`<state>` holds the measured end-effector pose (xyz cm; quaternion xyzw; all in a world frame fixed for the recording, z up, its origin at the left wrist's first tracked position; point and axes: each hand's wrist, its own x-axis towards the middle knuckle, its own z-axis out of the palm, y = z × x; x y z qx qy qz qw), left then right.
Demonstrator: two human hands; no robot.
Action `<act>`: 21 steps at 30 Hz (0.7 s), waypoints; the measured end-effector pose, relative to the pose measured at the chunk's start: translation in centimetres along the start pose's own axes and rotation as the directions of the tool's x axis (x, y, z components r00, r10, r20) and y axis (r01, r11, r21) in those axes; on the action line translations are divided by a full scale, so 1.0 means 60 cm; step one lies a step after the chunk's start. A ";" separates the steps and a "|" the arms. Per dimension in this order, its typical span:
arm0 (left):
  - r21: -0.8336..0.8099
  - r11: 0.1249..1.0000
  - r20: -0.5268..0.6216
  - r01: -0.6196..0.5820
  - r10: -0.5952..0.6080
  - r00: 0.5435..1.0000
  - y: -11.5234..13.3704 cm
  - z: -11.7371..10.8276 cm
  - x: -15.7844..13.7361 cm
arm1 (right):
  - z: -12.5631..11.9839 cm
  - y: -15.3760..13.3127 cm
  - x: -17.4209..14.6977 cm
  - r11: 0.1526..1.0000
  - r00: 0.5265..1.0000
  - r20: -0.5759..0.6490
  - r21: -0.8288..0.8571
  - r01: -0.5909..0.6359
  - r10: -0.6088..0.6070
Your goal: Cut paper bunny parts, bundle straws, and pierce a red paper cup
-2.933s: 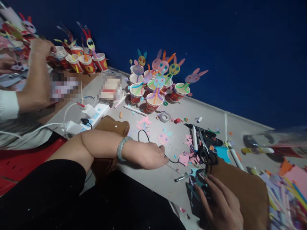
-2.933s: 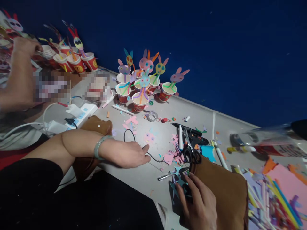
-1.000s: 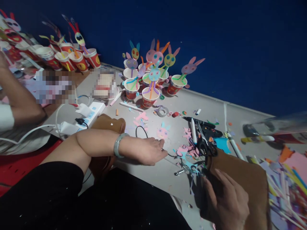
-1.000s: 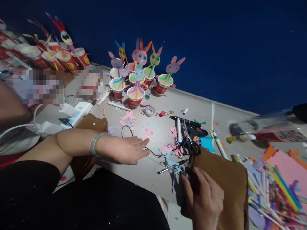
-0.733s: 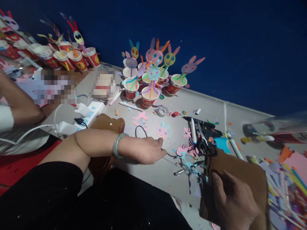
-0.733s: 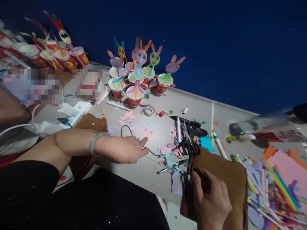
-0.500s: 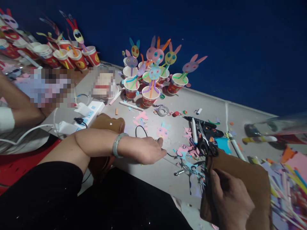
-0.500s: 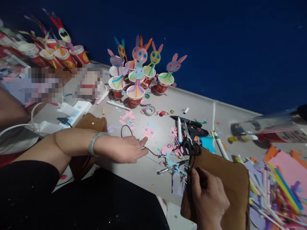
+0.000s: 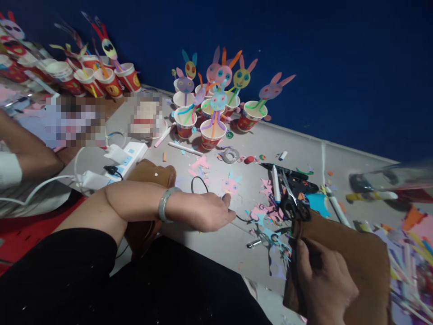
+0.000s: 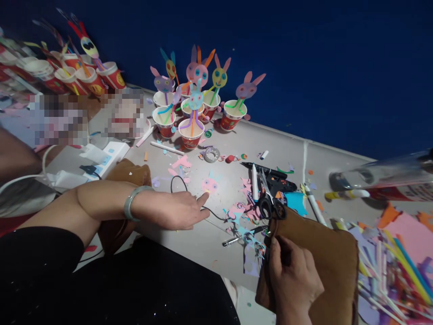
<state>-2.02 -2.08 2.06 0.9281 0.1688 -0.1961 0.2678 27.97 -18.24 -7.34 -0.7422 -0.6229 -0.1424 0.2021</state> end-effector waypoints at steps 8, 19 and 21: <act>-0.015 1.000 0.011 -0.004 0.004 1.000 -0.004 0.003 0.001 | 0.002 0.002 -0.002 1.000 1.000 0.007 -0.002 -0.011 0.011; 0.018 1.000 0.022 -0.016 0.016 1.000 -0.003 -0.001 0.000 | 0.004 0.004 -0.002 1.000 1.000 0.005 -0.008 0.014 -0.014; 0.011 1.000 0.017 -0.017 0.017 1.000 -0.004 0.000 0.000 | 0.004 0.004 -0.003 1.000 1.000 0.011 -0.013 0.005 -0.005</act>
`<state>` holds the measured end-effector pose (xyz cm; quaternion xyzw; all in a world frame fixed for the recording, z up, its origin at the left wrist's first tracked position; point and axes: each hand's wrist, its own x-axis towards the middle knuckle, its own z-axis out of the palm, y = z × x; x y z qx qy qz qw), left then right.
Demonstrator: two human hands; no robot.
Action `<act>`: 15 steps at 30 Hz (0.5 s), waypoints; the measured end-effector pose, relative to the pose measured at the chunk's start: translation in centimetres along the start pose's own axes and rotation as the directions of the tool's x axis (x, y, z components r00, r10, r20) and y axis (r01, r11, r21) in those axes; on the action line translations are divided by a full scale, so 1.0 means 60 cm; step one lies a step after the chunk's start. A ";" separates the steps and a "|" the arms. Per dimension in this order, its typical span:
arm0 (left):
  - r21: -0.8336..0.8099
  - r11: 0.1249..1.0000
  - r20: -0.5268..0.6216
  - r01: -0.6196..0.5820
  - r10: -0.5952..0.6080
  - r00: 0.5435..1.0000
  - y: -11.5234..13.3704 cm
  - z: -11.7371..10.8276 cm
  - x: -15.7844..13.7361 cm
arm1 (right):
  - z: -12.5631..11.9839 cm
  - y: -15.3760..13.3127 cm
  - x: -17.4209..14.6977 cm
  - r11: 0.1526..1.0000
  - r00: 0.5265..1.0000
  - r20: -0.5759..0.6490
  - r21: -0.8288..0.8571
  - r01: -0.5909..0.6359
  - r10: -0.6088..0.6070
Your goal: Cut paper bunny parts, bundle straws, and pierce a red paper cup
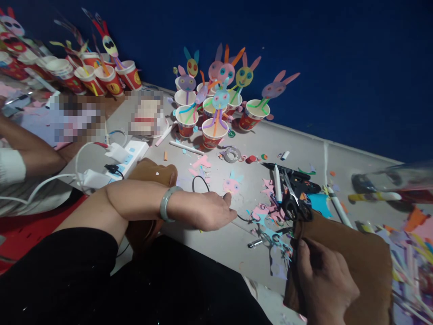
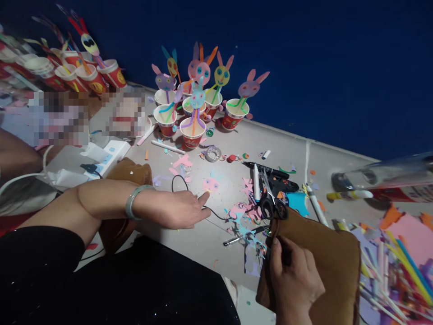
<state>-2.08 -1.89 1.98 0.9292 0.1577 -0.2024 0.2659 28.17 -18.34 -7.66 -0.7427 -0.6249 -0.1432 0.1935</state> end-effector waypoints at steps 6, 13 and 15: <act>0.002 1.000 0.021 0.007 -0.007 1.000 -0.001 0.001 0.000 | 0.004 0.005 -0.002 0.999 1.000 -0.002 -0.011 -0.030 0.030; -0.040 0.999 0.010 0.014 -0.014 1.000 -0.007 0.014 0.008 | 0.004 0.005 -0.002 0.999 0.999 0.017 0.006 -0.048 0.048; -0.033 0.999 0.025 0.024 -0.023 0.999 -0.006 0.013 0.008 | 0.004 0.006 -0.002 0.999 0.998 0.024 -0.005 -0.050 0.050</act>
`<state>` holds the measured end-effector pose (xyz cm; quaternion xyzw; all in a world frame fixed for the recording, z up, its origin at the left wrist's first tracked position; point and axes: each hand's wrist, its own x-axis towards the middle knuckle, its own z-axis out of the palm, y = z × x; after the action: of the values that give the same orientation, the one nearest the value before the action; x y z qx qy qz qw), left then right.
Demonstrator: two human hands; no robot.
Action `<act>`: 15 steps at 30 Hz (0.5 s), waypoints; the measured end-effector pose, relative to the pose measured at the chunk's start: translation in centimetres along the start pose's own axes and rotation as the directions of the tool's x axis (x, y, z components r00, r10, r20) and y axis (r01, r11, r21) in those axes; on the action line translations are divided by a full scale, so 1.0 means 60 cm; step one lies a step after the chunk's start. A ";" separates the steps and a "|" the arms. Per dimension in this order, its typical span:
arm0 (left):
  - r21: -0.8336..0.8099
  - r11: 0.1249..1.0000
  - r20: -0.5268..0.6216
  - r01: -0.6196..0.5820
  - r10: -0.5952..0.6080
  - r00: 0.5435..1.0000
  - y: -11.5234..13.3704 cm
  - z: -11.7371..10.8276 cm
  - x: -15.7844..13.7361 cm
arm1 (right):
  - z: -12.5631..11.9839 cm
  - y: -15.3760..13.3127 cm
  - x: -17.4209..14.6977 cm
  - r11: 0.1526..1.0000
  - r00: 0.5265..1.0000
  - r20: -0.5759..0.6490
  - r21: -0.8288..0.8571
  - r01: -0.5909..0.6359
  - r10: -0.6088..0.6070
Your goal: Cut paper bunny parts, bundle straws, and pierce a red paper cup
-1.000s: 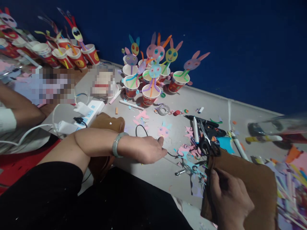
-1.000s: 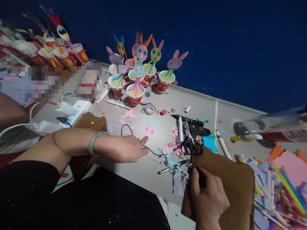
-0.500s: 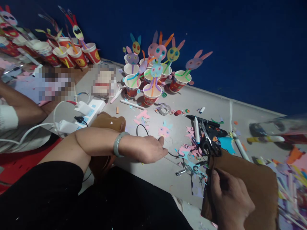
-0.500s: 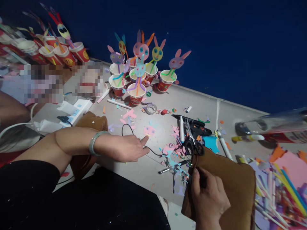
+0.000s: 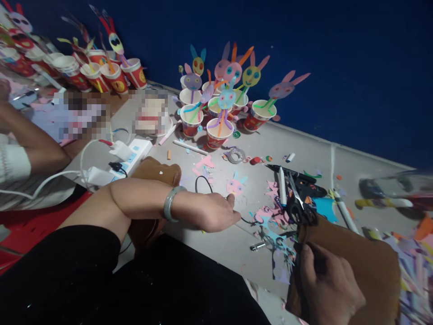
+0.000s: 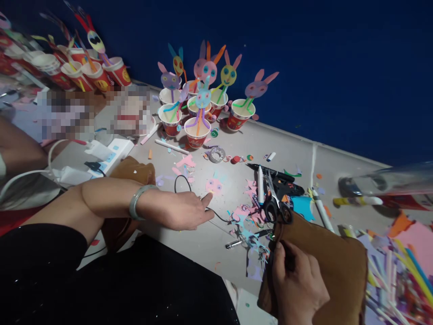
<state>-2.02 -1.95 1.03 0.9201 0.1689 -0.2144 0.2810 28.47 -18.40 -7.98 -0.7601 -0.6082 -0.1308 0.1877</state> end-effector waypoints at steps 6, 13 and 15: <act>0.039 0.999 0.005 -0.020 0.020 1.000 0.005 -0.011 -0.005 | -0.003 0.001 0.000 1.000 1.000 0.016 -0.020 0.005 -0.005; 0.015 1.000 0.015 -0.002 0.002 1.000 0.002 -0.007 -0.003 | -0.006 -0.006 0.004 0.999 0.999 0.019 -0.028 0.027 -0.027; 0.015 1.000 -0.008 -0.018 0.018 1.000 -0.001 -0.001 -0.001 | -0.006 -0.007 0.004 0.999 1.000 0.009 -0.025 0.023 -0.023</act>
<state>-2.08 -1.88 1.07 0.9244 0.1601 -0.2094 0.2756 28.14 -18.27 -7.52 -0.7560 -0.6159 -0.1371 0.1741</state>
